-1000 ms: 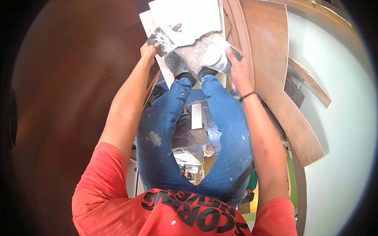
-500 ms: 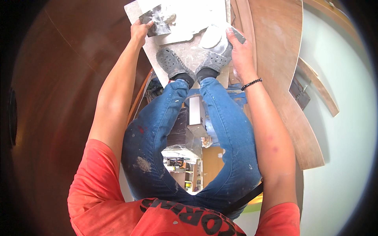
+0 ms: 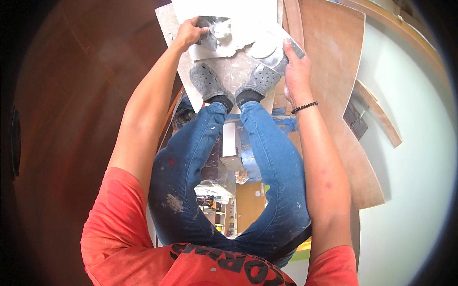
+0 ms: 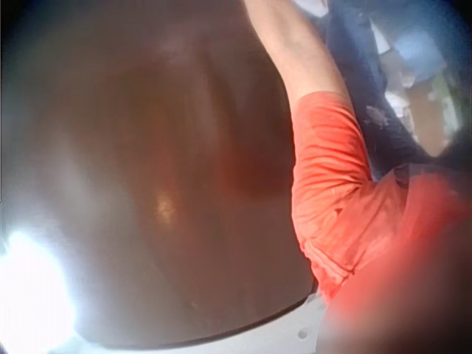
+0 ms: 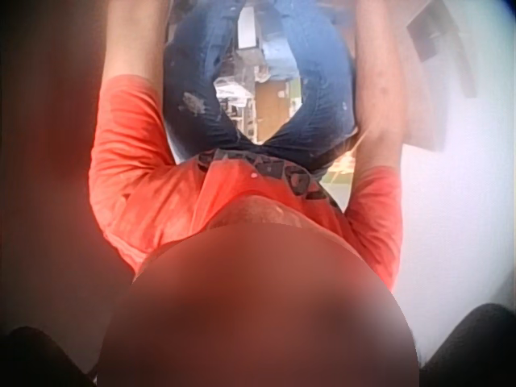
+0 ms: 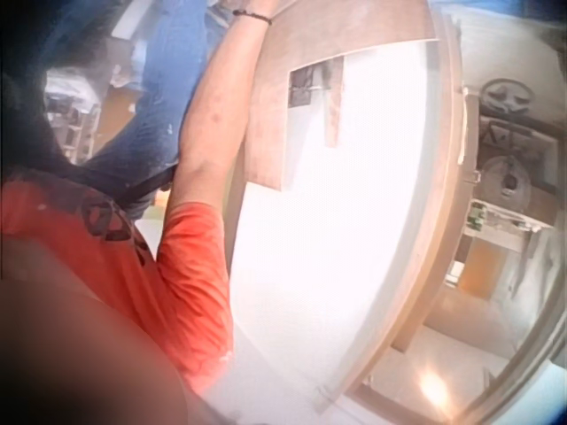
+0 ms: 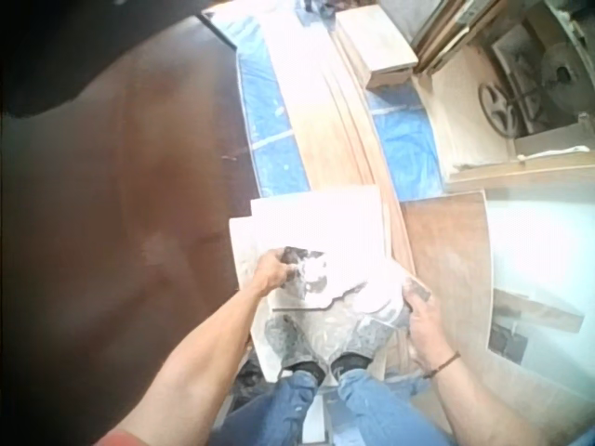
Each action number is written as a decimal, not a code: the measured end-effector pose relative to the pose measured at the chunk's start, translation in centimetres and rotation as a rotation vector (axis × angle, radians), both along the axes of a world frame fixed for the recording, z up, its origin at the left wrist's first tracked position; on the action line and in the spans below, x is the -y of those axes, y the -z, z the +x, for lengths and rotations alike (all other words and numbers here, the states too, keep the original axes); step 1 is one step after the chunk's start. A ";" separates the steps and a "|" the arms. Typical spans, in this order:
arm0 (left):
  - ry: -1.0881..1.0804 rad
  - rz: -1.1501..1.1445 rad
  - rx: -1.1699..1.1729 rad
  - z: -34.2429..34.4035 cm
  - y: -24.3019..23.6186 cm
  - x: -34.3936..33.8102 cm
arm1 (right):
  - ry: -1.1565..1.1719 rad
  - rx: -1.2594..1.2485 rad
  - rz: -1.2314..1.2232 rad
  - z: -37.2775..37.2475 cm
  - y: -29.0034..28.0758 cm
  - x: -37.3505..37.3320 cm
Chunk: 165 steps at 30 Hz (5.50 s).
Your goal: The person applies plaster to the ceiling using a trowel and hawk. They repeatedly scoop plaster from the hawk and spread it onto the ceiling surface, smoothing the material in place.
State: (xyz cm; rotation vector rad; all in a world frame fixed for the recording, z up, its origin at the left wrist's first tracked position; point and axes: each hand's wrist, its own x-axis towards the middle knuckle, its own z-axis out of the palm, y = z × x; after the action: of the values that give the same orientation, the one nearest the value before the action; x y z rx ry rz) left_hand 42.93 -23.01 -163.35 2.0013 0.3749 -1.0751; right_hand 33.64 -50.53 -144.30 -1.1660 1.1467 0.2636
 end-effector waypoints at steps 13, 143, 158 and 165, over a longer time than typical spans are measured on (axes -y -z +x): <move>-0.306 -0.659 -0.443 -0.9 -14.0 -1.8 | 0.074 0.043 0.003 0.0 -4.7 0.3; 0.252 0.728 3.241 -2.1 -162.2 11.6 | 0.812 1.251 0.318 -4.3 -77.5 12.5; 0.264 0.959 3.251 -1.7 -162.9 12.9 | 0.960 1.304 0.254 -6.9 -78.0 14.9; 0.104 0.289 3.167 1.1 -159.3 14.8 | 1.131 1.392 0.155 -11.3 -78.5 17.8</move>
State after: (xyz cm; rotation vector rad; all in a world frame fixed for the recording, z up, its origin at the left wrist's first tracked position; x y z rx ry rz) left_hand 43.98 -37.78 -4.08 1.3678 -1.2021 2.4267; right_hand 22.37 -68.28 -65.79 -0.2058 0.3287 -1.1483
